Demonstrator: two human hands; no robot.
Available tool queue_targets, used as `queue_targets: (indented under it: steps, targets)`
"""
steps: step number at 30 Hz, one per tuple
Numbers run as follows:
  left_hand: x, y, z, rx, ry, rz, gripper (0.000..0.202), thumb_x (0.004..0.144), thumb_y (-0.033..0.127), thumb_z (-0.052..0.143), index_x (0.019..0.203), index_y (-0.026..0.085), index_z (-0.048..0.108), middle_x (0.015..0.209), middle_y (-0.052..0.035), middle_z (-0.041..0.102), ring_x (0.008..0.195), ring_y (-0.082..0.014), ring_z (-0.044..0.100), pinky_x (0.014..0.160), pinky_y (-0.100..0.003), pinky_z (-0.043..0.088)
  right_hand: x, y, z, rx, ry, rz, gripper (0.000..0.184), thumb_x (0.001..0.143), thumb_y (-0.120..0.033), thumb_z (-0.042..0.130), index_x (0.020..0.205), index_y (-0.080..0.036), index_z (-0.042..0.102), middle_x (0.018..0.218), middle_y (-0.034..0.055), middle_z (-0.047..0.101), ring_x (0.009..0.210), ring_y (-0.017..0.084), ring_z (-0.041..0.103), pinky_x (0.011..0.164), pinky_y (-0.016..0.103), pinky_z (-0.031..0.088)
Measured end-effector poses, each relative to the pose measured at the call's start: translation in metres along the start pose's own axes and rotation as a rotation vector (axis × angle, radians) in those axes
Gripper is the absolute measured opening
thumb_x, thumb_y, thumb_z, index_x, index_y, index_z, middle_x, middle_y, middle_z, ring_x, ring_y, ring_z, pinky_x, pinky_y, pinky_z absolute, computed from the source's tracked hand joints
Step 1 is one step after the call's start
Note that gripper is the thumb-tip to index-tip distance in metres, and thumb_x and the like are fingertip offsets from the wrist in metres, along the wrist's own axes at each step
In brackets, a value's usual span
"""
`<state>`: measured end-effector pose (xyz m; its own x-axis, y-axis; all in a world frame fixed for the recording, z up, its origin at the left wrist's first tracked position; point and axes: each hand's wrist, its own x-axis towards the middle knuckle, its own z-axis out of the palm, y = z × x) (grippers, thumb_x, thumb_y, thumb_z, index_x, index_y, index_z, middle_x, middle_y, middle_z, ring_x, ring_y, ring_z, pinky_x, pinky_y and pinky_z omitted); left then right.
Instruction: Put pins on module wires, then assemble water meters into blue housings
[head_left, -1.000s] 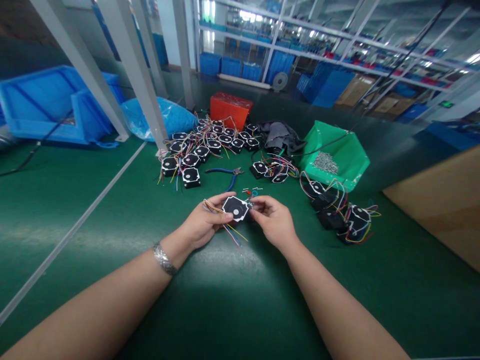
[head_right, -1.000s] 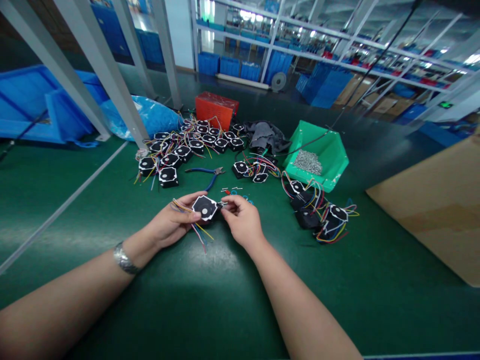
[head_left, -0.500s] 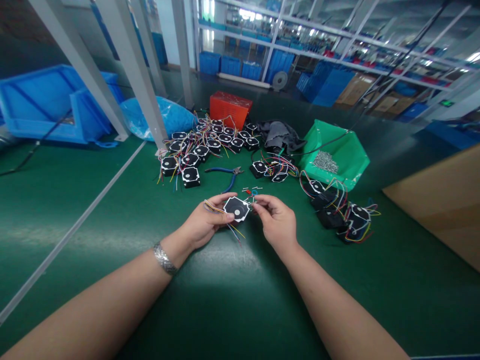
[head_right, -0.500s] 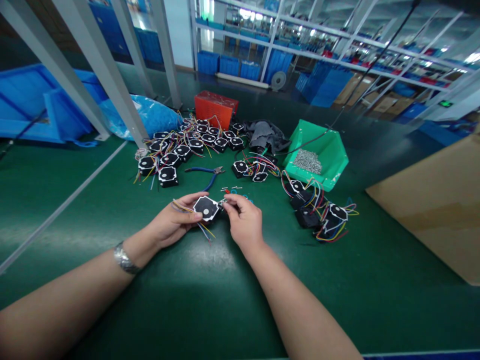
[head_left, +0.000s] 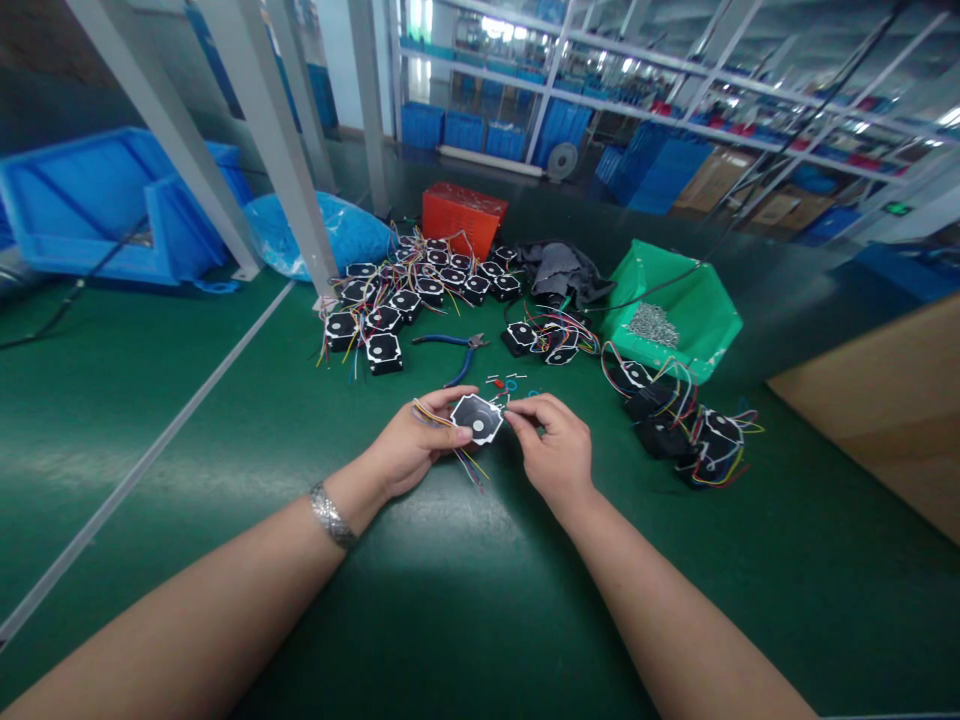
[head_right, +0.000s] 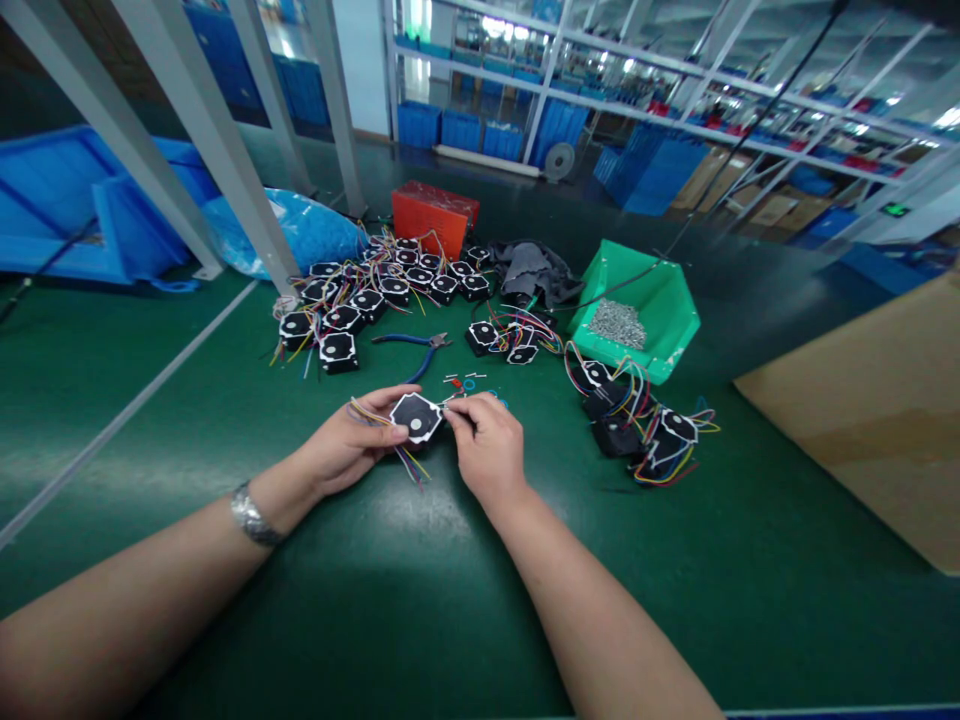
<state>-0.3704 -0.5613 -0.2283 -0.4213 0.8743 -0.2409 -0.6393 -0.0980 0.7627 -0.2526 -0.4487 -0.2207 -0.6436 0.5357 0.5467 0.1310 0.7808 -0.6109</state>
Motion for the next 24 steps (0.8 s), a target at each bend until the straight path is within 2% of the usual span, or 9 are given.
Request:
queue_targets:
  steps: [3, 5, 7, 11, 14, 18, 21, 24]
  targets:
    - [0.000, 0.000, 0.000, -0.003, -0.003, -0.010, 0.049, 0.050, 0.002, 0.072, 0.095, 0.016, 0.062, 0.081, -0.0019, 0.065, 0.069, -0.0118, 0.060, 0.064, -0.024, 0.050, 0.000, 0.002, 0.000, -0.010, -0.019, -0.086, 0.011, 0.077, -0.016, 0.053, 0.075, -0.018, 0.063, 0.073, 0.0023, 0.062, 0.069, 0.012, 0.057, 0.064, 0.024, 0.045]
    - [0.000, 0.000, -0.001, -0.022, 0.000, -0.015, 0.048, 0.051, 0.003, 0.071, 0.096, 0.016, 0.060, 0.081, -0.0019, 0.065, 0.070, -0.0130, 0.061, 0.065, -0.026, 0.051, 0.000, 0.003, 0.001, 0.007, -0.038, -0.085, 0.013, 0.077, -0.016, 0.052, 0.078, -0.018, 0.064, 0.074, 0.0027, 0.061, 0.071, 0.012, 0.057, 0.065, 0.025, 0.046]
    - [0.001, 0.001, -0.002, -0.044, 0.010, -0.011, 0.046, 0.053, 0.004, 0.071, 0.096, 0.017, 0.059, 0.081, -0.0017, 0.065, 0.069, -0.0137, 0.061, 0.065, -0.029, 0.052, 0.000, 0.003, 0.001, 0.057, -0.018, 0.010, 0.013, 0.076, -0.016, 0.053, 0.082, -0.019, 0.064, 0.074, 0.0021, 0.060, 0.069, 0.012, 0.056, 0.064, 0.025, 0.046]
    - [0.002, 0.000, -0.002, -0.038, 0.019, 0.009, 0.045, 0.055, 0.006, 0.071, 0.096, 0.017, 0.055, 0.080, -0.0012, 0.064, 0.068, -0.0135, 0.061, 0.066, -0.030, 0.052, 0.002, -0.003, 0.002, 0.378, 0.039, 0.370, 0.010, 0.071, -0.021, 0.057, 0.079, -0.017, 0.060, 0.065, -0.0013, 0.055, 0.053, 0.009, 0.053, 0.050, 0.023, 0.045]
    - [0.001, -0.003, 0.000, 0.019, -0.004, 0.021, 0.045, 0.055, 0.008, 0.071, 0.095, 0.017, 0.052, 0.080, -0.0012, 0.064, 0.069, -0.0134, 0.061, 0.066, -0.028, 0.051, 0.003, -0.011, 0.002, 0.562, 0.026, 0.484, 0.008, 0.068, -0.020, 0.060, 0.073, -0.016, 0.056, 0.061, -0.0025, 0.056, 0.052, 0.010, 0.055, 0.052, 0.023, 0.047]
    - [0.001, -0.005, 0.002, 0.092, -0.039, 0.070, 0.045, 0.055, 0.009, 0.072, 0.094, 0.016, 0.051, 0.078, -0.0015, 0.064, 0.068, -0.0120, 0.061, 0.064, -0.023, 0.048, 0.000, -0.011, 0.002, 0.476, -0.008, 0.375, 0.003, 0.068, -0.017, 0.060, 0.069, -0.017, 0.057, 0.066, -0.0019, 0.056, 0.056, 0.009, 0.055, 0.057, 0.023, 0.046]
    - [0.001, -0.005, 0.001, 0.083, -0.035, 0.072, 0.045, 0.056, 0.009, 0.072, 0.095, 0.016, 0.050, 0.078, -0.0007, 0.063, 0.066, -0.0110, 0.060, 0.063, -0.024, 0.048, -0.003, -0.005, 0.003, 0.323, -0.052, 0.255, 0.003, 0.069, -0.016, 0.059, 0.069, -0.018, 0.059, 0.069, -0.0015, 0.055, 0.062, 0.010, 0.055, 0.059, 0.023, 0.045]
    - [0.001, -0.004, 0.000, 0.073, -0.031, 0.070, 0.045, 0.056, 0.010, 0.072, 0.095, 0.017, 0.049, 0.078, -0.0007, 0.063, 0.067, -0.0115, 0.060, 0.063, -0.024, 0.049, -0.003, -0.001, 0.003, 0.261, -0.112, 0.197, 0.005, 0.071, -0.015, 0.057, 0.072, -0.019, 0.060, 0.072, -0.0006, 0.055, 0.065, 0.011, 0.055, 0.062, 0.024, 0.046]
